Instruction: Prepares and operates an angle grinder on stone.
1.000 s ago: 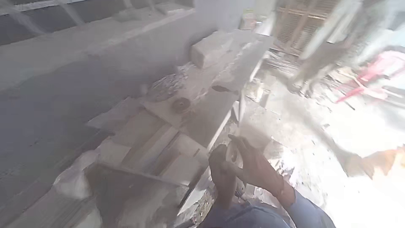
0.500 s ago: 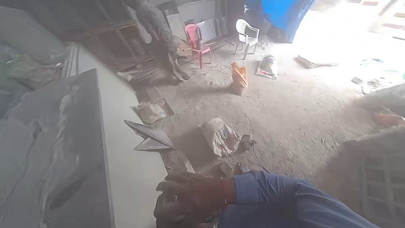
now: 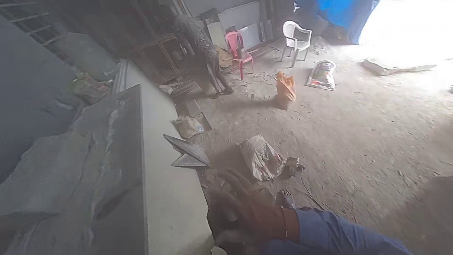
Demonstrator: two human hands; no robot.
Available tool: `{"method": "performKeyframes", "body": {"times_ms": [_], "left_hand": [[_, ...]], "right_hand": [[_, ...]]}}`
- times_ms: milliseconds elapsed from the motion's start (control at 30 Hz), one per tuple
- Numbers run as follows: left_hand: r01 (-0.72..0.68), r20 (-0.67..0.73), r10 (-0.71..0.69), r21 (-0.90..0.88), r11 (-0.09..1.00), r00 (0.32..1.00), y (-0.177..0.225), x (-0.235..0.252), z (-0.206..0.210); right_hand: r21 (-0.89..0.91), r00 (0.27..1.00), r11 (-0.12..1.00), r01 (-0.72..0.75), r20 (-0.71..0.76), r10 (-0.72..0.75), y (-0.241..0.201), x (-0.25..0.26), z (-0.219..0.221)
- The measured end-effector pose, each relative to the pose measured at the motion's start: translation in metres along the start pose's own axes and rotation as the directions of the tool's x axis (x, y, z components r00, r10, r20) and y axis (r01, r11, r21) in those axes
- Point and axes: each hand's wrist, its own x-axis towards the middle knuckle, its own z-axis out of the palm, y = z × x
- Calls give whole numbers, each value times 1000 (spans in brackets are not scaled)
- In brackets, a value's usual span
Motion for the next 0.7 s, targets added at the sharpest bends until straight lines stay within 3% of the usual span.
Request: {"method": "performKeyframes", "body": {"times_ms": [67,100,200,300,367,433,500,600,667,700], "left_hand": [[-11,15,11,18,1000,1000,2,8,1],[-39,-12,40,25,999,999,2,11,5],[-144,38,148,-89,986,988,3,9,6],[56,156,-24,-210,976,988,9,17,-1],[63,368,101,-408,911,924,-66,28,-9],[268,504,66,-561,783,861,-117,33,-7],[423,619,50,-591,687,784,-124,32,-5],[476,686,181,-647,595,705,-114,35,-1],[492,755,274,-613,618,596,-96,46,3],[481,796,259,-552,681,548,-87,51,6]], "right_hand": [[100,969,964,-245,42,242,4,2,-3],[176,961,945,-276,43,272,8,2,-2],[235,981,964,-123,-116,153,23,-5,4],[241,985,970,-17,-162,58,36,-1,-8],[270,991,963,6,-128,30,39,1,-19],[280,997,960,27,-72,-8,39,2,-28],[290,999,956,36,-26,-29,40,1,-32],[345,999,939,-9,42,-6,46,-1,-38],[420,996,907,-34,84,-1,52,-2,-46],[462,995,886,-37,100,-11,54,0,-49]]}}
